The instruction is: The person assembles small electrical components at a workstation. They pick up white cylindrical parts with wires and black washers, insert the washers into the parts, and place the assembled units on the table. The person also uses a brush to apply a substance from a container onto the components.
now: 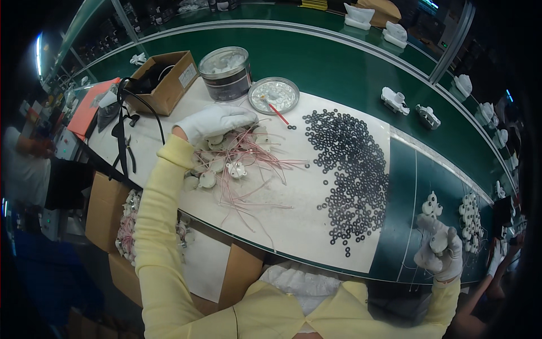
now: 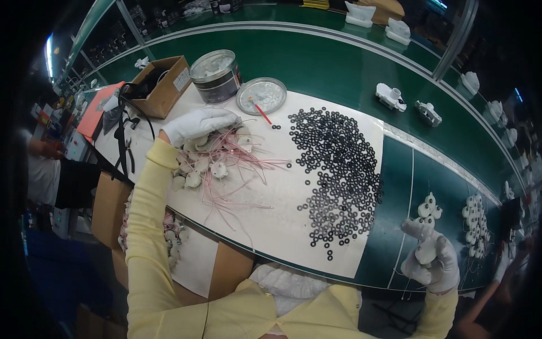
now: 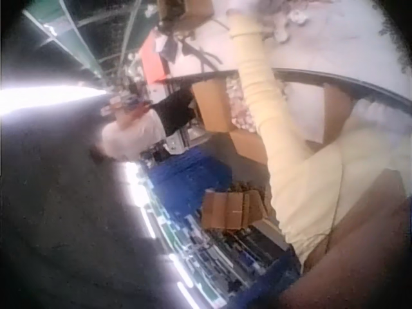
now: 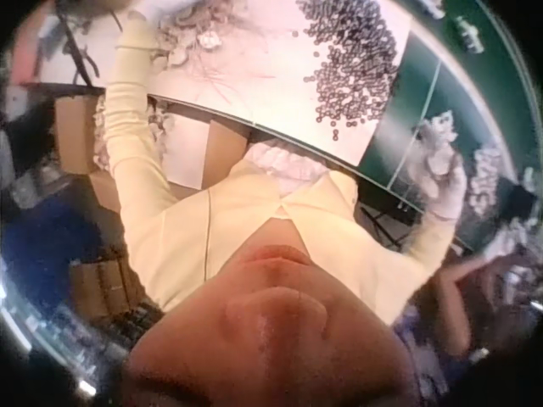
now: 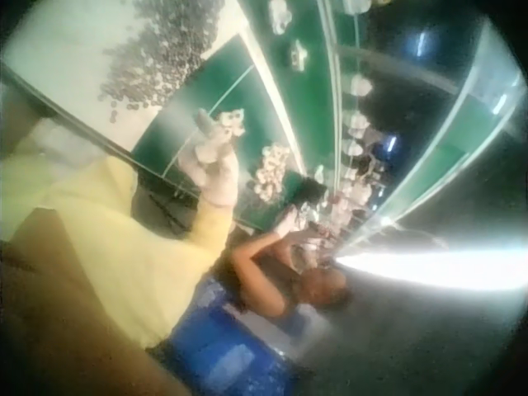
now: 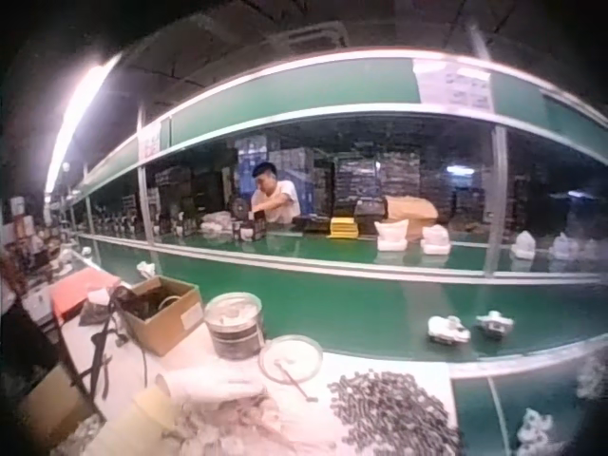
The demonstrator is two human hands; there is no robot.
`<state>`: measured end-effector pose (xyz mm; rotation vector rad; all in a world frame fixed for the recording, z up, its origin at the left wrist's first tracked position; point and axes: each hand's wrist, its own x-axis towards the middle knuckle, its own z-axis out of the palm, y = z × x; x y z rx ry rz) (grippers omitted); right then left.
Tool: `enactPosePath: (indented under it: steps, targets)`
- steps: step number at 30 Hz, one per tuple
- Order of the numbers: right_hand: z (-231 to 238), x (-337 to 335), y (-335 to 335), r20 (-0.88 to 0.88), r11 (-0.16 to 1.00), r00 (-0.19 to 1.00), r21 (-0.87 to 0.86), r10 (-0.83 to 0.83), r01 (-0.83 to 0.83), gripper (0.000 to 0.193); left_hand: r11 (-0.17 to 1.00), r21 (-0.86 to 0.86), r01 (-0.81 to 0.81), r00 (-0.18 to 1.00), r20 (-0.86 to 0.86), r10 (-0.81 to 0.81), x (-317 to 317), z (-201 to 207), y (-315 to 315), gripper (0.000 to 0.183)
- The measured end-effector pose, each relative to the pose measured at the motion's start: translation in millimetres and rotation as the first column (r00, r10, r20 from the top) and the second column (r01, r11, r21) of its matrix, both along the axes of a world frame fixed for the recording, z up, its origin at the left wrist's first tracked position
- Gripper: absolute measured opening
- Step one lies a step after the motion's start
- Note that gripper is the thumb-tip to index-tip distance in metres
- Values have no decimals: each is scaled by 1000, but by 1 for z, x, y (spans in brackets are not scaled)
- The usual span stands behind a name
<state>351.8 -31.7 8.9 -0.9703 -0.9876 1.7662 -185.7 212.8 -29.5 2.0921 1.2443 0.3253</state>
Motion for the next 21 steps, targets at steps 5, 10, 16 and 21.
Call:
enactPosePath:
  steps: [5, 10, 16, 21]
  targets:
    - [2, 4, -8, 73, 999, 997, -13, -29, 30, 80, 963, 243, 114, 968, -246, -52, 24, 10, -24, 42]
    - [7, -3, 0, 141, 992, 982, -30, 129, -126, 59, 883, 390, 261, 927, -357, -117, 41, 14, -55, 35]
    - [6, -42, 6, 936, 879, 350, 142, 30, -455, 39, 760, 614, 214, 916, -397, 63, 63, 29, -95, 24]
    - [-30, -55, 1, 838, 593, -156, 227, -523, -772, 32, 592, 773, 229, 787, -505, 355, 84, 63, -77, 22]
